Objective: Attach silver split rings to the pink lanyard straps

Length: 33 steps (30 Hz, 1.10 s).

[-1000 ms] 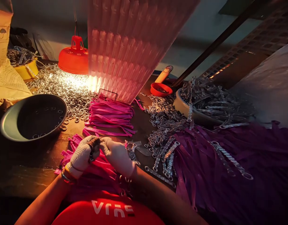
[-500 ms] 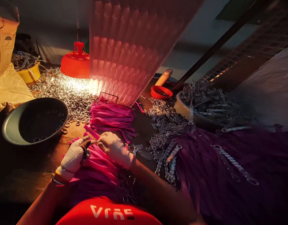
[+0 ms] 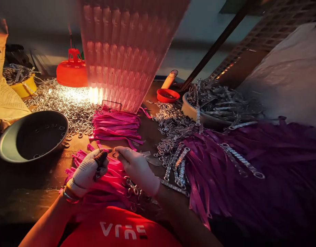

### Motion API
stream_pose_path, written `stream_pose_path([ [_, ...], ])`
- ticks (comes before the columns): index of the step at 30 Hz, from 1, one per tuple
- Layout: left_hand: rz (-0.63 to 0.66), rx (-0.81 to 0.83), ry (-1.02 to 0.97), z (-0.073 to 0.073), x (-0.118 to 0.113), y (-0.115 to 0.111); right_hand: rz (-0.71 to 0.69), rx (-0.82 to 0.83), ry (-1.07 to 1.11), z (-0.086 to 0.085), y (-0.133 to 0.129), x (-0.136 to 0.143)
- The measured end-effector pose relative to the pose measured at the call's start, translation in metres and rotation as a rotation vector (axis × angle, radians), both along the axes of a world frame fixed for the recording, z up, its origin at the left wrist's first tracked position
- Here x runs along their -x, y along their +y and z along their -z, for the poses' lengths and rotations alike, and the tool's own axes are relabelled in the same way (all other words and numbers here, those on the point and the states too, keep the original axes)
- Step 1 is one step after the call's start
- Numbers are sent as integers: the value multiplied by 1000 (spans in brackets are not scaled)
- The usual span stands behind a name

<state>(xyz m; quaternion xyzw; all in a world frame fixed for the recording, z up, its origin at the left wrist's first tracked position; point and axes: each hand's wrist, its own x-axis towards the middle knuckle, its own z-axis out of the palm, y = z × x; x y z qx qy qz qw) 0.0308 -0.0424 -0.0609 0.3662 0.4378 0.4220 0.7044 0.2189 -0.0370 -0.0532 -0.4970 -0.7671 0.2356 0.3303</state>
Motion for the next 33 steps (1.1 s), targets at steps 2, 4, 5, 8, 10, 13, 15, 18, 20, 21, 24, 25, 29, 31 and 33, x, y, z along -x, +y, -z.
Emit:
stream_pose_path([
  [2,27,-48,36,2,-7,-4,0,-33,-175,-5,-2,-1],
  [4,67,-77,84,2,-11,-6,-16,-59,-354,-10,-5,0],
  [5,89,-81,120,1,-12,-7,-28,-75,-440,-13,-8,1],
  [8,158,-120,299,-5,-13,-6,-62,-140,-661,-18,-14,0],
  [10,179,-239,457,-11,-13,-1,-74,-191,-723,-16,-17,-2],
  [13,206,-465,605,-19,-11,10,-32,-276,-699,-7,-18,-5],
  [15,303,-445,587,-22,-10,16,25,-329,-662,1,-19,-7],
  [18,444,-287,471,-22,-11,20,48,-332,-554,11,-21,-11],
  [20,432,-342,473,-22,-14,22,44,-267,-449,15,-22,-14],
  [21,408,-408,505,-22,-16,23,47,-233,-413,16,-22,-15],
  [24,389,-491,563,-24,-20,25,90,-213,-452,18,-24,-16],
  [25,418,-442,539,-25,-20,25,101,-230,-494,17,-25,-16],
  [29,558,-190,326,-29,-17,21,85,-253,-571,9,-31,-18],
  [31,568,-195,321,-29,-18,18,68,-207,-537,5,-34,-19],
  [33,564,-263,376,-27,-20,17,71,-150,-499,3,-36,-19],
])
